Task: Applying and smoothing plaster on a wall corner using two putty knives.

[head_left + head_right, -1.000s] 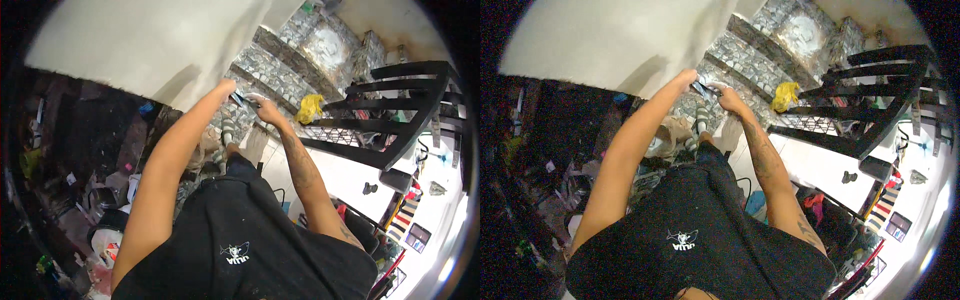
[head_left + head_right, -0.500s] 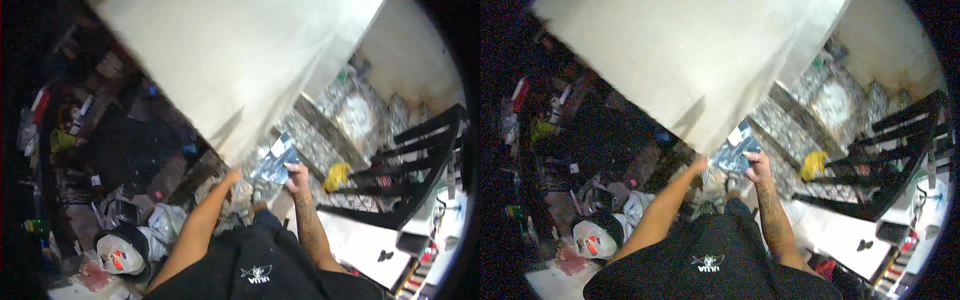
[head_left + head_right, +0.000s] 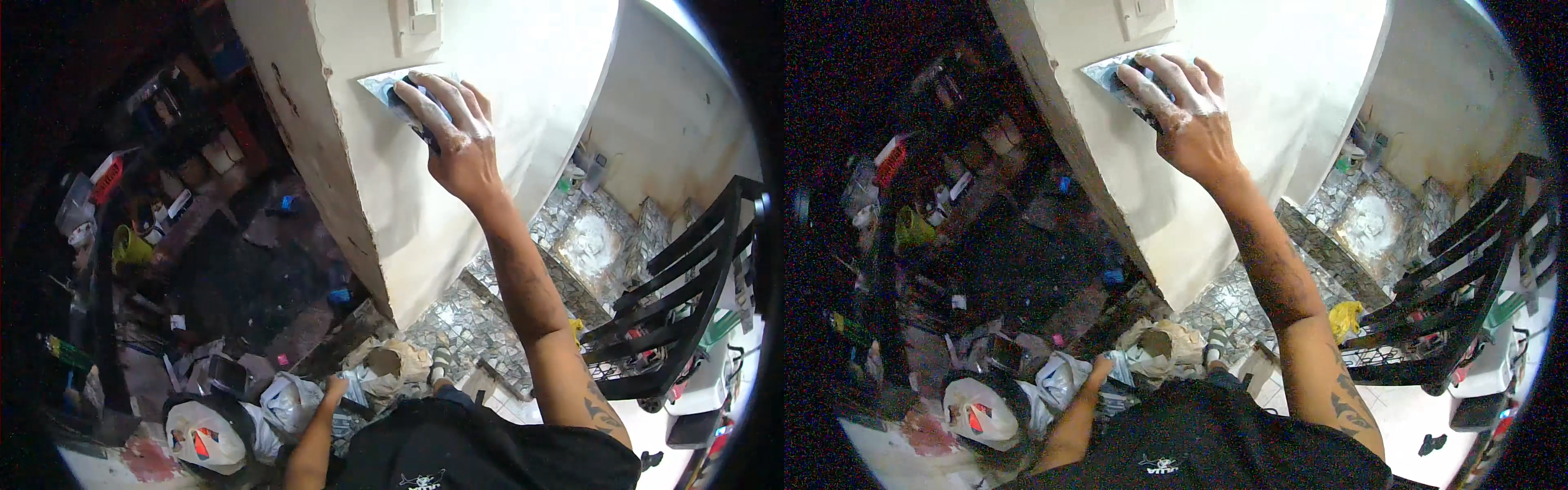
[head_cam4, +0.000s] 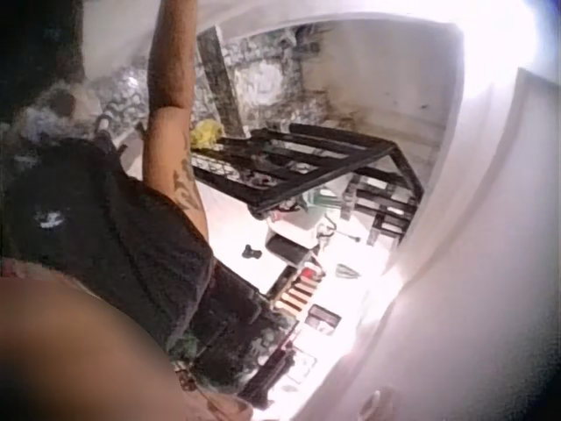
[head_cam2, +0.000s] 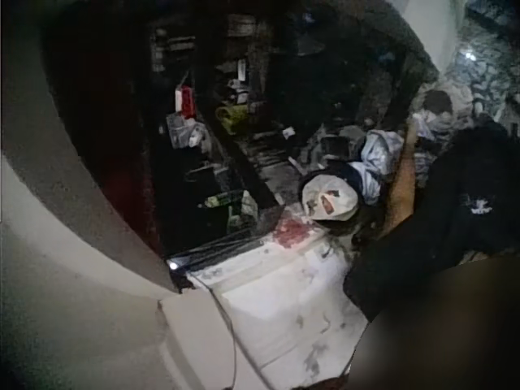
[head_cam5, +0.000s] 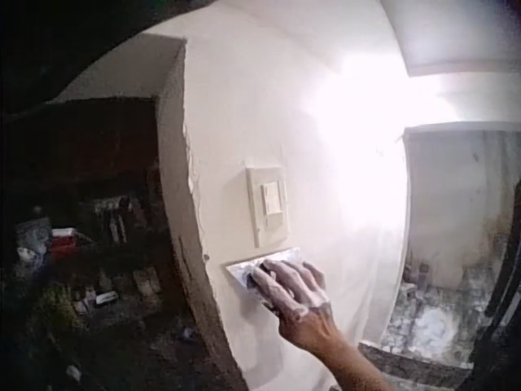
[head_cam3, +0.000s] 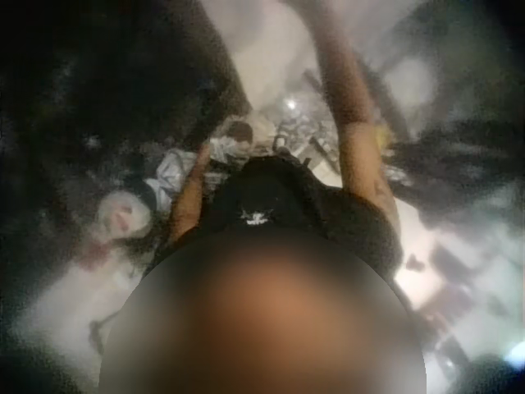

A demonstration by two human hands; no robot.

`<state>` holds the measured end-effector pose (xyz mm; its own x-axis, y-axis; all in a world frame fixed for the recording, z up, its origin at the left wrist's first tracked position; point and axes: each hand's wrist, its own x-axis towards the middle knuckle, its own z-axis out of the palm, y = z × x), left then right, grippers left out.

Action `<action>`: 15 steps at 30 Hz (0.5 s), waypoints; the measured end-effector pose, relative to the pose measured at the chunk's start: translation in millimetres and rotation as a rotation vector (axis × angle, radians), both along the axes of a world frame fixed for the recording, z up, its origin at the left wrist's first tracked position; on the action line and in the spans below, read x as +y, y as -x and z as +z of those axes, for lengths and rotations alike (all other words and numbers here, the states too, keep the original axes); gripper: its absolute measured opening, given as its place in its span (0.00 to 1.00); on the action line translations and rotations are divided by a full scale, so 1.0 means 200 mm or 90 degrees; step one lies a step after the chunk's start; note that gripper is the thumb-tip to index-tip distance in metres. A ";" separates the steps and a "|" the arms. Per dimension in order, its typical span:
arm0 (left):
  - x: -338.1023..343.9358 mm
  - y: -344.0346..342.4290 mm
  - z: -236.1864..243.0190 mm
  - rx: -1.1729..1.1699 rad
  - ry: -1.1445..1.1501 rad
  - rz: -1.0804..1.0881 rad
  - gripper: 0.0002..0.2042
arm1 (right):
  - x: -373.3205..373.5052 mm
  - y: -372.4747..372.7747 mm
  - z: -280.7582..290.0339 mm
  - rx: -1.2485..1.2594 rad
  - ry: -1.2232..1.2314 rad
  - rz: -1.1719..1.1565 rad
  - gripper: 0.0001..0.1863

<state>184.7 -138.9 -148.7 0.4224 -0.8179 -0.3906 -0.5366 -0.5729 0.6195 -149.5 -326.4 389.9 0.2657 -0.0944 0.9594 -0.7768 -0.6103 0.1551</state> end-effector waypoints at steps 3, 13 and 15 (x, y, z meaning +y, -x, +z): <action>-0.06 0.14 -0.14 0.036 -0.143 -0.047 0.20 | -0.06 0.04 -0.11 0.037 -0.007 -0.073 0.25; -0.22 0.40 0.08 0.329 0.036 -0.052 0.23 | -0.07 0.01 -0.55 -0.024 -0.058 -0.079 0.26; -0.27 0.38 0.19 0.209 -0.127 0.013 0.30 | -0.07 -0.02 -0.64 -0.032 -0.074 -0.067 0.27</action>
